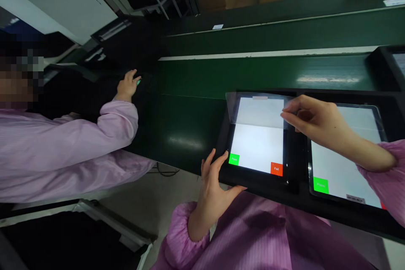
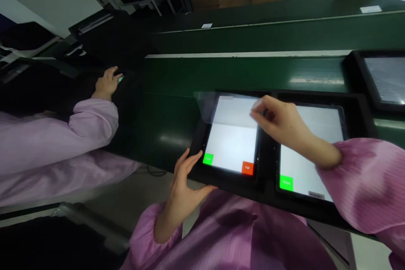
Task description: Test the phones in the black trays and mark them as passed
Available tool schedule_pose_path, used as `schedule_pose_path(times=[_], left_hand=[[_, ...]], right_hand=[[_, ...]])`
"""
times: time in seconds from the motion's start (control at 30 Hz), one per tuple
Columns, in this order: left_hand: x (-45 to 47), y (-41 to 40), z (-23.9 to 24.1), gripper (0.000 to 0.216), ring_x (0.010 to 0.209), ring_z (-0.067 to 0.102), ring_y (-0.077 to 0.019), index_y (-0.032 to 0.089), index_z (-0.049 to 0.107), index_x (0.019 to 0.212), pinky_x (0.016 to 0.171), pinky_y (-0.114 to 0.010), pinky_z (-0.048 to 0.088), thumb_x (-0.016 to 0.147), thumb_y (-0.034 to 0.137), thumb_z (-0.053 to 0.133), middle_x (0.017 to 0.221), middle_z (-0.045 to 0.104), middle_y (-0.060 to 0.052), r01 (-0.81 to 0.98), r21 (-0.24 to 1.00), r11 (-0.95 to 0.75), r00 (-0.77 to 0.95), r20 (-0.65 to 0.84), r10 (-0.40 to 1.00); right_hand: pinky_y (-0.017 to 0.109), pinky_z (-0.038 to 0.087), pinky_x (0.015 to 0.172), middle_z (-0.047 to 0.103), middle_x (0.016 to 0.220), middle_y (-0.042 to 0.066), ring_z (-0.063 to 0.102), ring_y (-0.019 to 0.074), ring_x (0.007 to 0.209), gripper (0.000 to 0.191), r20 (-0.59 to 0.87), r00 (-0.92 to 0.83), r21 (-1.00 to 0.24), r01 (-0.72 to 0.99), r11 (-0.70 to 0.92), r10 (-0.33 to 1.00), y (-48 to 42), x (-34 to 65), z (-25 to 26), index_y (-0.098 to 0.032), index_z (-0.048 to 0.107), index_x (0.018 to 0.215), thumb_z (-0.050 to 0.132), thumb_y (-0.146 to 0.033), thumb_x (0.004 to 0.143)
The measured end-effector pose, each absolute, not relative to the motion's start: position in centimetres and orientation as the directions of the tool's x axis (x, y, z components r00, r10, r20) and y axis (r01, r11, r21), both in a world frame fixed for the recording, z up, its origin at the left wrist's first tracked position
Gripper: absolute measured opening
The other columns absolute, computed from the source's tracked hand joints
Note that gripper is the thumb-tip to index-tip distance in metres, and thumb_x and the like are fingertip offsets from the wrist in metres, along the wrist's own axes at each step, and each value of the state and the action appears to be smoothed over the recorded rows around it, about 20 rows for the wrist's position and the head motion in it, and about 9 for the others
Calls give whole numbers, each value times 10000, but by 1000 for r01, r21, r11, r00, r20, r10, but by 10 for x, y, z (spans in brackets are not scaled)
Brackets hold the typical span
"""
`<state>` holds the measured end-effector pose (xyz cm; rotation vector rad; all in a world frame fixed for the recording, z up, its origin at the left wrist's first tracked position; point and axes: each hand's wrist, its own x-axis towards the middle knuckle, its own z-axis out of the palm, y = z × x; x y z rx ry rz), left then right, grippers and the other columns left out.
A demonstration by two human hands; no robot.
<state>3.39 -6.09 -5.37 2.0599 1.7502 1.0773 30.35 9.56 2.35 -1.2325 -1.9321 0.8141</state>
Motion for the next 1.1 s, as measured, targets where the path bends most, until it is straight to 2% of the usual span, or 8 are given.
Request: schedule_pose_path(times=[0.13, 0.23, 0.4, 0.5, 0.6, 0.73, 0.93, 1.1], left_hand=[[33, -62, -48, 808, 1384, 570, -383, 282, 372, 1541, 1194, -725, 368, 917, 714, 652, 1345, 659, -165, 775, 565, -282, 23, 421, 907], [25, -60, -44, 907, 1304, 622, -369, 258, 325, 1590, 1121, -628, 494, 898, 786, 584, 1366, 616, -188, 790, 503, -351, 63, 503, 862], [6, -54, -40, 615, 1364, 560, -340, 301, 496, 1528, 1170, -561, 443, 1044, 666, 392, 1484, 538, -165, 826, 279, -490, 327, 471, 820], [1, -49, -37, 563, 1386, 538, -336, 288, 584, 1457, 1247, -575, 315, 1076, 624, 341, 1508, 539, -150, 833, 196, -517, 394, 446, 804], [6, -40, -31, 547, 1331, 584, -291, 233, 515, 1505, 1260, -499, 314, 1095, 563, 370, 1459, 577, -156, 799, 246, -548, 375, 507, 776], [19, -20, -26, 470, 1261, 627, -286, 213, 529, 1465, 1279, -487, 267, 1102, 483, 403, 1329, 662, -134, 790, 209, -577, 390, 554, 735], [20, -3, -25, 530, 1245, 626, -311, 220, 460, 1538, 1256, -493, 288, 1082, 485, 413, 1319, 675, -131, 787, 141, -601, 466, 504, 728], [20, -9, -24, 525, 1354, 527, -311, 255, 520, 1495, 1305, -493, 115, 1088, 538, 348, 1450, 582, -131, 821, 89, -564, 493, 387, 779]], right_hand=[[286, 428, 418, 671, 665, -14, 541, 154, 396, 536, -26, -564, -803, 504, 319, 825, 68, 306, 20, -192, 662, 1331, 461, -597, 1043], [268, 413, 405, 663, 615, -51, 584, 166, 419, 524, -74, -737, -756, 481, 444, 672, 31, 318, 21, -256, 505, 1561, 362, -521, 1131], [299, 559, 610, 777, 944, -45, 728, 194, 685, 463, 198, -682, -594, 487, 640, 704, -28, 359, 18, -426, 357, 1625, 326, -398, 1165], [394, 561, 787, 681, 1360, 50, 699, 262, 916, 420, 343, -551, -310, 698, 646, 760, -50, 379, 8, -354, 539, 1517, 349, -406, 1146], [400, 529, 735, 558, 1520, 94, 629, 258, 871, 372, 384, -522, -123, 788, 603, 762, -63, 390, -2, -278, 685, 1317, 404, -437, 1131], [421, 521, 821, 559, 1495, 92, 617, 263, 943, 381, 444, -394, -177, 842, 510, 805, -69, 396, -4, -322, 607, 1443, 416, -281, 1115], [393, 513, 819, 614, 1403, 97, 608, 271, 1008, 331, 429, -376, -178, 856, 485, 822, -59, 394, -5, -270, 654, 1352, 456, -223, 1090], [426, 471, 890, 575, 1487, 89, 604, 303, 1071, 557, 409, -390, -119, 873, 472, 825, -58, 392, -13, -316, 330, 1661, 409, -284, 1111]])
